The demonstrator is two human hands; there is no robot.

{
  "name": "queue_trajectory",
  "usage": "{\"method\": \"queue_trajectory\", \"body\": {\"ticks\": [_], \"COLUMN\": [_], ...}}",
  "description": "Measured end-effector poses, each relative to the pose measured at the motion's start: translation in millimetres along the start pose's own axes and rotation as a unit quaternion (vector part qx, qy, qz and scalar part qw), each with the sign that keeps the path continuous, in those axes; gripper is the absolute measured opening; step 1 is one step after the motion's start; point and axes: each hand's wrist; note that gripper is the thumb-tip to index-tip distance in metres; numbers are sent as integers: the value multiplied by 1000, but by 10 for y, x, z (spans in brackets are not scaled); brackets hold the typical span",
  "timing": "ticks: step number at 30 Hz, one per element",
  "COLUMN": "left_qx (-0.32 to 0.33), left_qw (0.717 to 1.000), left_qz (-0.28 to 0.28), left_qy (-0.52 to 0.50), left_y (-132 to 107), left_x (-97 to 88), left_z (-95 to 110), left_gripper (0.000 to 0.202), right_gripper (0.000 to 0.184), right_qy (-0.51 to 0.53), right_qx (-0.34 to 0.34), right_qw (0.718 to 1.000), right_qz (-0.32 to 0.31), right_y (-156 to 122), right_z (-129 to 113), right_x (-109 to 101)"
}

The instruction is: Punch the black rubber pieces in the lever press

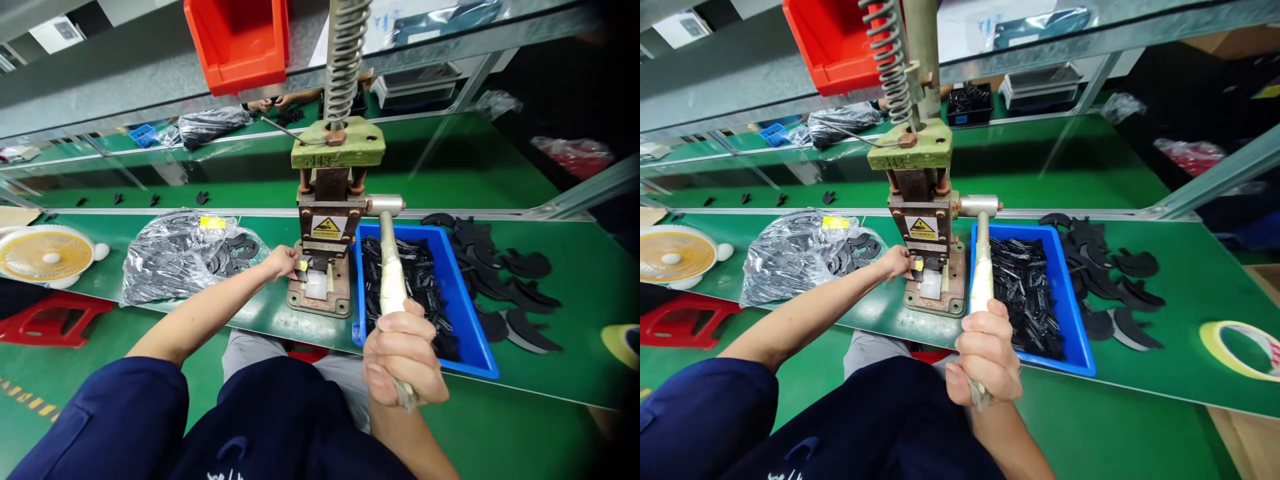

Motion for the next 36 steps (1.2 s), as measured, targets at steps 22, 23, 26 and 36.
{"method": "queue_trajectory", "body": {"ticks": [22, 23, 26, 36], "left_qx": [-31, -31, -50, 103], "left_qw": [996, 995, 991, 963], "left_qz": [-85, -93, -123, 51], "left_qy": [-3, -2, 5, 243], "left_y": [-163, -161, -146, -55], "left_x": [-32, -39, -59, -913], "left_z": [62, 69, 83, -170], "left_gripper": [27, 26, 25, 15], "right_gripper": [28, 29, 28, 33], "right_qy": [-38, -41, -42, -14], "right_qx": [-16, -18, -23, -68], "right_qw": [995, 995, 995, 994], "right_qz": [88, 90, 92, 79], "right_y": [1, 4, 6, -27], "right_z": [14, 14, 17, 166], "right_x": [141, 140, 128, 14]}}
Point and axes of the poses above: each hand's wrist, its own y-axis towards the middle knuckle, its own x-axis out of the palm, z = x × y, and after that the axes turned 3 degrees about x, right-handed
